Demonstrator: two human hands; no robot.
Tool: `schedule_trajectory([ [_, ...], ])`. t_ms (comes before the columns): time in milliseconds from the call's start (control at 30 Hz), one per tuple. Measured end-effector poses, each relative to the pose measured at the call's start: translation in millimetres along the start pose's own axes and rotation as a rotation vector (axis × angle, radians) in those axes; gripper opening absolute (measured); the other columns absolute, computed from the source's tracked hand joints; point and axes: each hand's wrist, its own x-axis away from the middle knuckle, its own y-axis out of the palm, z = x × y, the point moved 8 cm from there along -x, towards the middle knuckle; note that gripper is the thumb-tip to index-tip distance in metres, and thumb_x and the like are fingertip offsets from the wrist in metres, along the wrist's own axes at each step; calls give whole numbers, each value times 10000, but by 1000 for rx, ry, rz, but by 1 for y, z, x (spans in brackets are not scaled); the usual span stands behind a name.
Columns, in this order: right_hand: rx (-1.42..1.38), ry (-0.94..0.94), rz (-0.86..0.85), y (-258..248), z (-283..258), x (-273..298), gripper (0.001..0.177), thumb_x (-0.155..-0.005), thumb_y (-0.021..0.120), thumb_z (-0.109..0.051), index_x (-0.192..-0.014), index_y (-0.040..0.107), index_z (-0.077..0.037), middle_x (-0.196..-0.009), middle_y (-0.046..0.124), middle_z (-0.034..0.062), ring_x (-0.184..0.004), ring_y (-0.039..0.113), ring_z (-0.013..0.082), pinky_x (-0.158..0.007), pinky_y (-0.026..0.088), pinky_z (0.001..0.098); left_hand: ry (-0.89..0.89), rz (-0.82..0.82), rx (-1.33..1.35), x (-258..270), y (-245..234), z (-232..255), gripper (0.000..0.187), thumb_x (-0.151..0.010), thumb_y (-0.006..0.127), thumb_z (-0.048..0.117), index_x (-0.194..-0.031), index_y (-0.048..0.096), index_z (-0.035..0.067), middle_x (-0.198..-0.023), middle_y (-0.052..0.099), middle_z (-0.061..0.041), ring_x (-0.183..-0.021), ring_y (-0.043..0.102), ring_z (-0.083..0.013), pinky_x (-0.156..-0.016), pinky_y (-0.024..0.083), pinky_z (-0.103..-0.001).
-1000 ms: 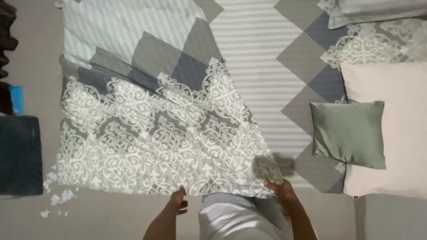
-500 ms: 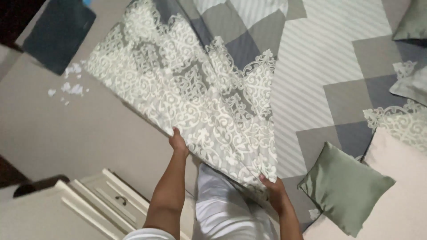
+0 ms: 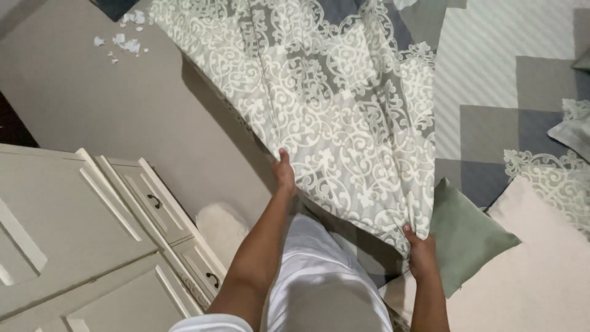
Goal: Smoothing out a patterned bed cover on a bed and then folding it neatly.
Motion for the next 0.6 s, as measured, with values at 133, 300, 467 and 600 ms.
schedule_trajectory([
  [133,30,20,64,-14,28,-1,642,-964,762,-286,-1452,532,63,-1355,600,251,-1237,557,382,-1012,437,557,-6,-14,-50,-5,-15,-47,753,-1047,513,520,-1408,518,-140,-1462,518,-330,-1447,424,-401,-1189,337,-513],
  [300,143,23,122,-11,90,-47,700,-915,807,-399,-1417,600,42,-1331,607,312,-1262,571,417,-986,464,551,45,-99,-318,-28,-26,-60,703,-1047,575,461,-1540,410,-12,-1568,433,-245,-1504,347,-347,-1238,302,-498],
  [467,271,71,86,5,110,-47,721,-967,699,-457,-1532,506,-54,-1453,560,264,-1364,505,445,-1131,384,610,-80,-239,-726,-75,-60,-170,255,-958,600,327,-1068,610,97,-872,621,-106,-763,638,-274,-612,558,-416],
  [600,459,132,110,3,202,-88,768,-968,639,-472,-1568,440,-36,-1501,520,296,-1408,454,496,-1140,326,672,-115,-361,-1041,-65,-78,-227,194,-868,613,298,-925,730,155,-721,689,-68,-614,686,-219,-539,501,-386],
])
